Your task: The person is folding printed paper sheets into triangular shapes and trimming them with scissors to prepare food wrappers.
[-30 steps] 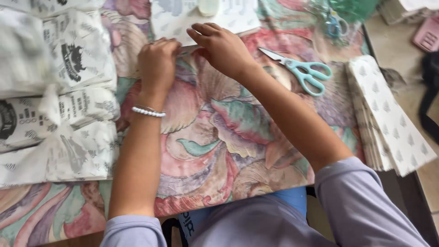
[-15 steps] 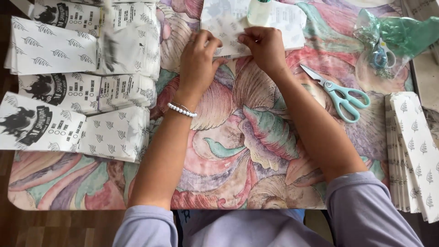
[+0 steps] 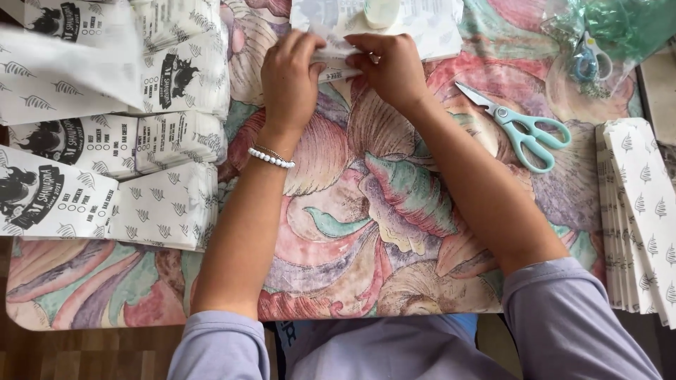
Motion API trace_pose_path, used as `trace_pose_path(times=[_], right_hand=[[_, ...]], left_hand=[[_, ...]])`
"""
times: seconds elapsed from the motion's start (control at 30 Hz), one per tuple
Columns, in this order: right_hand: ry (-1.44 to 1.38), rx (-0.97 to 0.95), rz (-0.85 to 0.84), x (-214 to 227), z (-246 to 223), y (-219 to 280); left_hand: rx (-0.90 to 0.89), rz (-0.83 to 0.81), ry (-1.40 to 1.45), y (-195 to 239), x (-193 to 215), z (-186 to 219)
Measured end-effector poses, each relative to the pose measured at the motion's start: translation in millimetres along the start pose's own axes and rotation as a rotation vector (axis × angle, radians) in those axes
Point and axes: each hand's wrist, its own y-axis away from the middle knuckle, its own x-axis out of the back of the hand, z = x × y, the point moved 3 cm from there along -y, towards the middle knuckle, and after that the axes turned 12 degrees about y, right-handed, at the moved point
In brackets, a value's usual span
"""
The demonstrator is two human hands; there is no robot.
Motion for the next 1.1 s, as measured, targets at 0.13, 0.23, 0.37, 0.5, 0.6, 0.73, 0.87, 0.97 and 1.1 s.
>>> trace_pose_path(times=[0.13, 0.23, 0.37, 0.5, 0.6, 0.73, 0.87, 0.97, 1.1], right_hand=[[-0.077, -0.077, 0.125, -9, 28, -7], [-0.153, -0.092, 0.124, -8, 28, -7], [-0.196, -0.093, 0.158, -12, 37, -8], [-0.168, -0.135, 0.166, -11, 34, -8], [-0.167, -0.109, 0.162, -8, 26, -6], [-0.12, -0.08, 0.174, -5, 27, -4], [-0.146, -0.071, 0.205, -5, 30, -5], [-0.153, -0.054, 0.203, -4, 29, -6], [-0.091, -0.013, 0.196, -2, 26, -6]], left_hand=[[0.038, 0.051, -0.134, -6, 25, 18], [0.012, 0.022, -0.107, -4, 24, 14], [0.017, -0.091, -0.139, -2, 19, 11], [-0.082, -0.114, -0.174, -7, 21, 19], [-0.077, -0.271, -0.238, 0, 10, 12], [0.003, -0.304, -0.236, -3, 14, 21], [-0.047, -0.274, -0.255, -4, 15, 25], [-0.064, -0.263, -0.224, -2, 9, 21], [-0.037, -0.36, -0.166, 1, 3, 13]])
